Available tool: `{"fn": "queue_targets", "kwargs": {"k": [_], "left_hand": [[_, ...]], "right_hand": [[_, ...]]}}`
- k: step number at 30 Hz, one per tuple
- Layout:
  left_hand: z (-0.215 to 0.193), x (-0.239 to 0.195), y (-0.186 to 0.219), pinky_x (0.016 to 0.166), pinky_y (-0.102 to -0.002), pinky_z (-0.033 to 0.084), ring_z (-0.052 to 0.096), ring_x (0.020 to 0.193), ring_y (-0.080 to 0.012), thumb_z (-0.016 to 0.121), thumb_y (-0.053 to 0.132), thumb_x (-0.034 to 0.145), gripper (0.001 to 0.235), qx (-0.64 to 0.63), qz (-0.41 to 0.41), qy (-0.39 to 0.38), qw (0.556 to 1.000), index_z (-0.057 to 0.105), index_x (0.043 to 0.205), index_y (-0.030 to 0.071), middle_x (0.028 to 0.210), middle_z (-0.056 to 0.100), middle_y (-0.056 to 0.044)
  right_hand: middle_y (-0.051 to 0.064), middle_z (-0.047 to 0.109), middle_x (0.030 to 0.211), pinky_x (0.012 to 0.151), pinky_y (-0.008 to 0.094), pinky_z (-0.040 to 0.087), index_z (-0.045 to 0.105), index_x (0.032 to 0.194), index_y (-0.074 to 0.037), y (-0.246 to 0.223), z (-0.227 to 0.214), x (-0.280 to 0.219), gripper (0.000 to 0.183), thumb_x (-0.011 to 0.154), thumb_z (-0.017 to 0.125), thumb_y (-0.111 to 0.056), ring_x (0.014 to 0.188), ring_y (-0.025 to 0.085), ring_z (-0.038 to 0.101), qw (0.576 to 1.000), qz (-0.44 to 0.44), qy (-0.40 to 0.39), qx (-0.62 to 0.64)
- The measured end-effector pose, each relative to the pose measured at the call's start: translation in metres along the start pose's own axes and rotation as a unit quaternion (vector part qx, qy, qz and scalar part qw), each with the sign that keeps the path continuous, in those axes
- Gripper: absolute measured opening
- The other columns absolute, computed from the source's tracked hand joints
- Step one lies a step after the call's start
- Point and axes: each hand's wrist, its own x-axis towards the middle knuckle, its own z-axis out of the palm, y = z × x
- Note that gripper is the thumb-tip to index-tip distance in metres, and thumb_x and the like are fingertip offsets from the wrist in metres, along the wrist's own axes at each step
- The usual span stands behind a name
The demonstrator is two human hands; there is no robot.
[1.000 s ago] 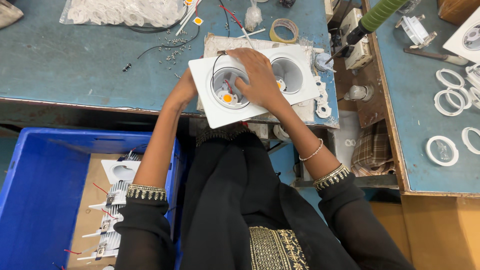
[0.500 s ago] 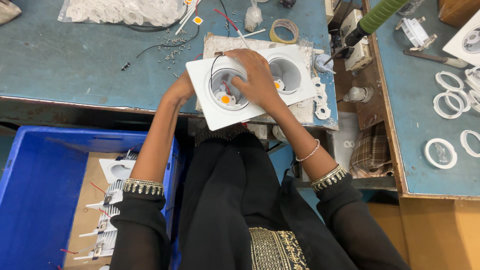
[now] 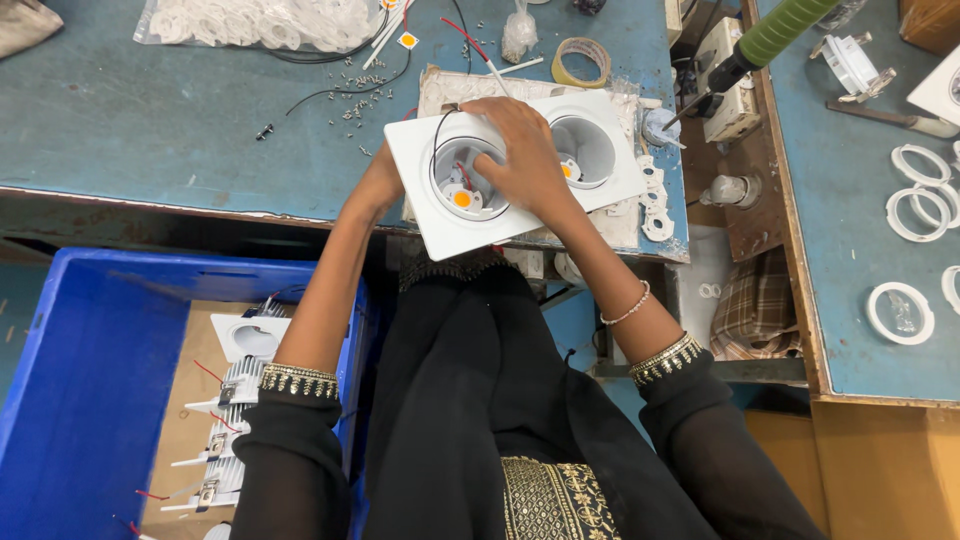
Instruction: The person assembles dual-lamp lighting fixtures by securing white metal housings, threading wires through openings by hand, and using a power screwdriver to fasten internal components. The person then places the partially assembled units into a blue plastic bin.
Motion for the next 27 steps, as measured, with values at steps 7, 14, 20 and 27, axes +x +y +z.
{"fn": "queue_targets", "kwargs": {"k": [7, 14, 20, 27], "left_hand": [[0.008, -0.006, -0.013, 0.103, -0.034, 0.052, 0.059, 0.124, -0.0167, 0.062, 0.030, 0.098, 0.072, -0.156, -0.016, -0.018, 0.987, 0.026, 0.155, 0.005, 0.141, 0.056, -0.011], [0.006, -0.014, -0.031, 0.105, -0.036, 0.054, 0.063, 0.124, -0.0209, 0.052, 0.031, 0.104, 0.056, -0.245, -0.037, -0.034, 0.968, 0.044, 0.148, -0.002, 0.140, 0.061, -0.014], [0.002, -0.017, -0.036, 0.105, -0.034, 0.049, 0.061, 0.124, -0.0207, 0.057, 0.024, 0.102, 0.048, -0.053, 0.013, 0.008, 0.998, 0.054, 0.141, -0.004, 0.137, 0.064, -0.015], [0.023, -0.035, 0.003, 0.101, -0.035, 0.052, 0.062, 0.118, -0.0184, 0.051, 0.033, 0.105, 0.045, -0.016, 0.063, 0.277, 0.959, 0.062, 0.131, -0.002, 0.130, 0.058, -0.010]], "right_hand": [[0.007, 0.062, 0.137, 0.120, 0.049, 0.028, 0.061, 0.135, -0.017, 0.003, 0.003, 0.001, 0.056, 0.079, 0.069, -0.018, 0.137, 0.029, 0.050, 1.000, -0.005, 0.014, 0.011], [0.008, 0.062, 0.136, 0.119, 0.048, 0.029, 0.061, 0.134, -0.017, 0.005, 0.003, 0.002, 0.055, 0.080, 0.068, -0.019, 0.136, 0.029, 0.051, 1.000, -0.005, 0.012, 0.011], [0.011, 0.062, 0.135, 0.116, 0.049, 0.030, 0.061, 0.136, -0.014, 0.010, 0.004, 0.001, 0.057, 0.079, 0.068, -0.018, 0.133, 0.032, 0.052, 0.999, -0.041, 0.022, -0.001], [0.013, 0.066, 0.132, 0.111, 0.043, 0.046, 0.067, 0.128, -0.009, 0.007, 0.002, 0.021, 0.041, 0.105, 0.061, -0.043, 0.127, 0.031, 0.062, 0.992, -0.049, 0.032, 0.116]]}}
